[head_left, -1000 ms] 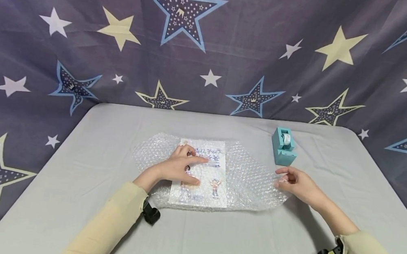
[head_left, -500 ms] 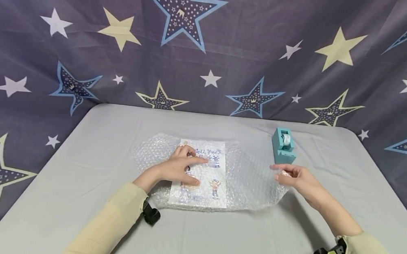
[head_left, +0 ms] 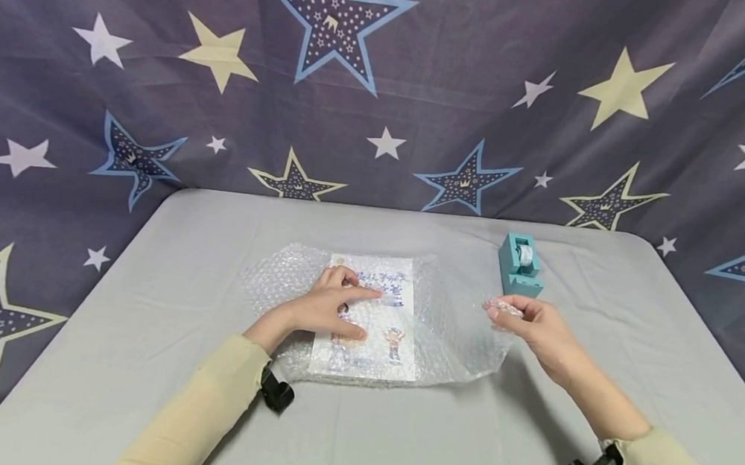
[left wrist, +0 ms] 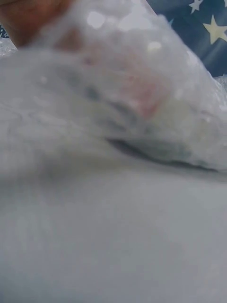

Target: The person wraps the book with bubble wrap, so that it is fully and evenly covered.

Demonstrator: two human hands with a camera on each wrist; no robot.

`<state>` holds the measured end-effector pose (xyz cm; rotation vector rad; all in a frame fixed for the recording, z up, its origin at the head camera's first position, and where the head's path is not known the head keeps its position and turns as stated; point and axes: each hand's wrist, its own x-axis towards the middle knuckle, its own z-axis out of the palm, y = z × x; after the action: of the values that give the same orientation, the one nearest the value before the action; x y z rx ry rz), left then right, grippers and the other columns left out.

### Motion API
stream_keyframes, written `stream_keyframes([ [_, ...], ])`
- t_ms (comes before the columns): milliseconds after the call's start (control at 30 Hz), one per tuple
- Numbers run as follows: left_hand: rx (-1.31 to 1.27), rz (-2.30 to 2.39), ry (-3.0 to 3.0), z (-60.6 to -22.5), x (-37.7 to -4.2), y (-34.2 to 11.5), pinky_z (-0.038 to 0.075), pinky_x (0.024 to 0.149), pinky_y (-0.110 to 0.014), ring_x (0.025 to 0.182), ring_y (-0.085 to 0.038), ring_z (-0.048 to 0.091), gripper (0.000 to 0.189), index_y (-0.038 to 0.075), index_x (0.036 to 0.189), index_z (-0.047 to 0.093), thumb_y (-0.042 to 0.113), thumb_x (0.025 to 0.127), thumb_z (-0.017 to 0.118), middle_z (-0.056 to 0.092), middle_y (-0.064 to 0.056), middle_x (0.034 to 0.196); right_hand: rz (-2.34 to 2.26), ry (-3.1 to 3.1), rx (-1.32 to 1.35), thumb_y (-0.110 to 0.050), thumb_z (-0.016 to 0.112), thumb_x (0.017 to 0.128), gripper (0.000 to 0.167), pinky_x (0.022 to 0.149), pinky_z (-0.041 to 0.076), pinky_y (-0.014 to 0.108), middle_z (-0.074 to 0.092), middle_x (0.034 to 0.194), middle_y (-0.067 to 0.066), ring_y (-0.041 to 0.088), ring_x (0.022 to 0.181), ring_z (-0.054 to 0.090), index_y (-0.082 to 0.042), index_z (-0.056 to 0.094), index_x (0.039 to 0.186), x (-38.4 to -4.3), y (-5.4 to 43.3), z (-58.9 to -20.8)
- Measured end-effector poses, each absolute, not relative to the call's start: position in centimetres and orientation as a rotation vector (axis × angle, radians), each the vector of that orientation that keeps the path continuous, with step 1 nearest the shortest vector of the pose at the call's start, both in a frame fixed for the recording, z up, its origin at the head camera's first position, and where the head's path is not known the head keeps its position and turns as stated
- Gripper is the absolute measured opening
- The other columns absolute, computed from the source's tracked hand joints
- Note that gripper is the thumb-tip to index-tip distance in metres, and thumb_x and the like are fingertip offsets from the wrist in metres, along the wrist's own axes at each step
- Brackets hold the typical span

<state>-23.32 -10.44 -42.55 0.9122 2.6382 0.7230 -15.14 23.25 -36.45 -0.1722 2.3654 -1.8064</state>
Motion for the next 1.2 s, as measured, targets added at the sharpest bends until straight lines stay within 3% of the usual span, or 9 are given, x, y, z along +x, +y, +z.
stream_keyframes([
  [100, 0.917, 0.731, 2.637, -42.6, -23.3, -10.5, 0.025, 0.100, -0.049, 0.116, -0.021, 0.021, 0.071, 0.040, 0.132, 0.043, 0.052, 0.068, 0.071, 0.029, 0.002, 0.123, -1.819, 2.384, -0.138, -0.020, 0.060, 0.087, 0.007, 0.077, 0.044, 0.017, 0.063, 0.082, -0.017, 0.000, 0.082, 0.055, -0.017, 0.064, 0.091, -15.0, 22.8, -36.4],
  [167, 0.919, 0.738, 2.634, -42.7, -23.4, -10.5, 0.025, 0.100, -0.049, 0.116, -0.021, 0.021, 0.071, 0.039, 0.132, 0.044, 0.052, 0.068, 0.072, 0.029, 0.001, 0.123, -1.841, 2.399, -0.140, -0.020, 0.060, 0.087, 0.003, 0.077, 0.044, 0.016, 0.063, 0.082, -0.018, -0.001, 0.083, 0.054, -0.019, 0.063, 0.086, -15.0, 22.5, -36.4],
  [400, 0.916, 0.753, 2.629, -42.6, -23.3, -10.4, 0.024, 0.100, -0.050, 0.116, -0.021, 0.020, 0.071, 0.039, 0.132, 0.044, 0.051, 0.068, 0.072, 0.029, 0.001, 0.122, -2.039, 2.180, -0.281, -0.013, 0.053, 0.092, 0.018, 0.078, 0.048, 0.018, 0.064, 0.106, -0.016, -0.001, 0.101, 0.057, -0.020, 0.053, 0.075, -15.1, 21.0, -36.1],
  [667, 0.935, 0.760, 2.637, -42.6, -23.4, -10.5, 0.025, 0.099, -0.050, 0.116, -0.022, 0.021, 0.071, 0.038, 0.132, 0.044, 0.052, 0.068, 0.072, 0.029, 0.000, 0.123, -2.125, 1.987, -0.375, -0.013, 0.048, 0.094, 0.018, 0.090, 0.047, 0.027, 0.059, 0.123, 0.003, 0.009, 0.111, 0.055, -0.017, 0.053, 0.076, -15.0, 18.6, -35.6],
  [833, 0.941, 0.734, 2.645, -42.9, -23.5, -10.6, 0.025, 0.100, -0.048, 0.115, -0.021, 0.021, 0.071, 0.040, 0.133, 0.042, 0.054, 0.069, 0.070, 0.029, 0.001, 0.123, -2.149, 1.934, -0.354, -0.011, 0.048, 0.094, 0.020, 0.087, 0.048, 0.024, 0.062, 0.115, -0.006, 0.006, 0.109, 0.055, -0.017, 0.051, 0.075, -14.9, 16.9, -35.7],
  [1067, 0.946, 0.747, 2.641, -42.9, -23.4, -10.6, 0.025, 0.100, -0.051, 0.117, -0.022, 0.020, 0.071, 0.038, 0.133, 0.043, 0.053, 0.069, 0.070, 0.029, 0.000, 0.124, -2.198, 1.879, -0.302, -0.005, 0.044, 0.093, 0.021, 0.066, 0.050, 0.019, 0.060, 0.084, -0.008, 0.004, 0.077, 0.058, -0.016, 0.051, 0.077, -15.3, 14.7, -35.6],
  [1200, 0.947, 0.752, 2.640, -42.8, -23.4, -10.7, 0.025, 0.100, -0.050, 0.116, -0.022, 0.020, 0.071, 0.039, 0.133, 0.043, 0.053, 0.069, 0.070, 0.029, 0.000, 0.123, -2.196, 1.851, -0.306, -0.004, 0.043, 0.094, 0.021, 0.070, 0.050, 0.021, 0.060, 0.086, -0.007, 0.005, 0.080, 0.058, -0.016, 0.051, 0.077, -15.7, 13.5, -35.9],
])
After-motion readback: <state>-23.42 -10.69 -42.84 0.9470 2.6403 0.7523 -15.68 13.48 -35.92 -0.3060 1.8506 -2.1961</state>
